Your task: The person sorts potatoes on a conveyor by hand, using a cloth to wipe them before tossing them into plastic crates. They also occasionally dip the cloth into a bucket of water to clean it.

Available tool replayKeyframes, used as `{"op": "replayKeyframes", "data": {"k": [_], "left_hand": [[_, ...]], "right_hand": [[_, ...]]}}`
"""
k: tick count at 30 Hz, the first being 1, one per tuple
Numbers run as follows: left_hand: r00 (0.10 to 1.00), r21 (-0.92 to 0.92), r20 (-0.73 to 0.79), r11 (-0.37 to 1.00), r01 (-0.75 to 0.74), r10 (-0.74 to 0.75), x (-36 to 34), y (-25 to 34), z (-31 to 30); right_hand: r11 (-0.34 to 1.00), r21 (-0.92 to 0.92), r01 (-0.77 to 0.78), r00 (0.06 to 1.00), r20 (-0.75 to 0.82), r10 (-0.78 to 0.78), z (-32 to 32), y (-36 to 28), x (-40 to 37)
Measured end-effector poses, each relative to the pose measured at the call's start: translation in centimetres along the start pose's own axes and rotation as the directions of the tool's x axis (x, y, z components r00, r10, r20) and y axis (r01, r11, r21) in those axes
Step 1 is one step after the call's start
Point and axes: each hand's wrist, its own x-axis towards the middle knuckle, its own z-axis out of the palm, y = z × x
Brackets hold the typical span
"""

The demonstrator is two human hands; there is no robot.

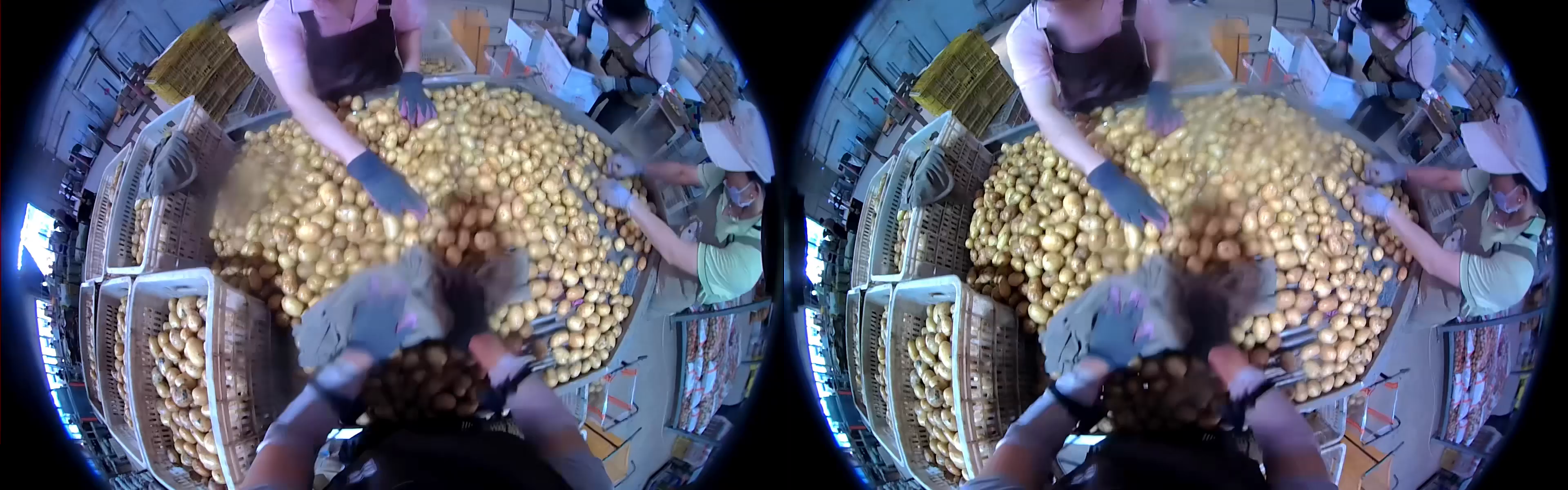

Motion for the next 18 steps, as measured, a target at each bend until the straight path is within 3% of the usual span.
{"op": "replayKeyframes", "data": {"k": [2,3,5,7,8,10,11,13,15,16,17,18], "left_hand": [[0.992,0.094,-0.087,0.992,-0.082,0.090,3.4,0.1,1.0],[0.992,0.099,-0.097,0.992,-0.077,0.086,4.7,0.3,1.0],[0.996,0.144,-0.081,0.989,-0.017,0.029,4.8,0.7,1.0],[0.990,0.125,-0.132,0.991,-0.040,0.057,3.7,0.0,0.3],[0.991,0.020,-0.130,0.999,-0.036,0.038,2.8,-0.2,-0.7],[0.987,-0.189,-0.154,0.982,0.020,-0.049,0.7,-0.6,-1.8],[0.987,-0.187,-0.156,0.982,0.019,-0.049,0.0,-1.1,-2.3],[0.967,-0.290,-0.216,0.955,0.068,-0.135,-1.6,-1.5,-3.8],[0.958,-0.253,-0.263,0.967,0.041,-0.109,-2.0,-1.6,-5.3],[0.930,-0.173,-0.351,0.984,0.049,-0.109,-2.2,-1.4,-5.7],[0.895,-0.094,-0.434,0.993,0.066,-0.100,-2.5,-1.2,-5.9],[0.891,0.031,-0.452,0.997,0.065,-0.044,-2.2,-1.4,-5.3]], "right_hand": [[0.957,-0.284,-0.052,0.991,-0.131,0.015,-3.0,1.1,1.8],[0.935,-0.326,-0.140,0.989,-0.089,0.117,0.2,4.1,5.7],[0.935,-0.257,-0.243,0.886,-0.452,0.106,2.7,6.5,8.1],[0.961,-0.173,-0.217,0.858,-0.504,0.103,2.4,8.2,6.3],[0.961,-0.171,-0.215,0.857,-0.505,0.102,0.7,7.9,5.1],[0.990,0.047,-0.136,0.841,-0.523,0.141,-3.7,7.2,2.6],[0.990,0.047,-0.135,0.839,-0.526,0.140,-3.5,7.6,2.3],[0.929,0.336,-0.152,0.775,-0.544,0.323,-3.3,9.3,1.2],[0.901,0.403,-0.158,0.742,-0.554,0.378,-3.5,11.1,-0.6],[0.744,0.668,-0.024,0.702,-0.519,0.488,-1.7,13.3,-1.1],[0.506,0.854,0.124,0.679,-0.445,0.584,-0.5,14.2,-1.7],[0.505,0.854,0.124,0.681,-0.444,0.583,-1.1,13.8,-3.2]]}}
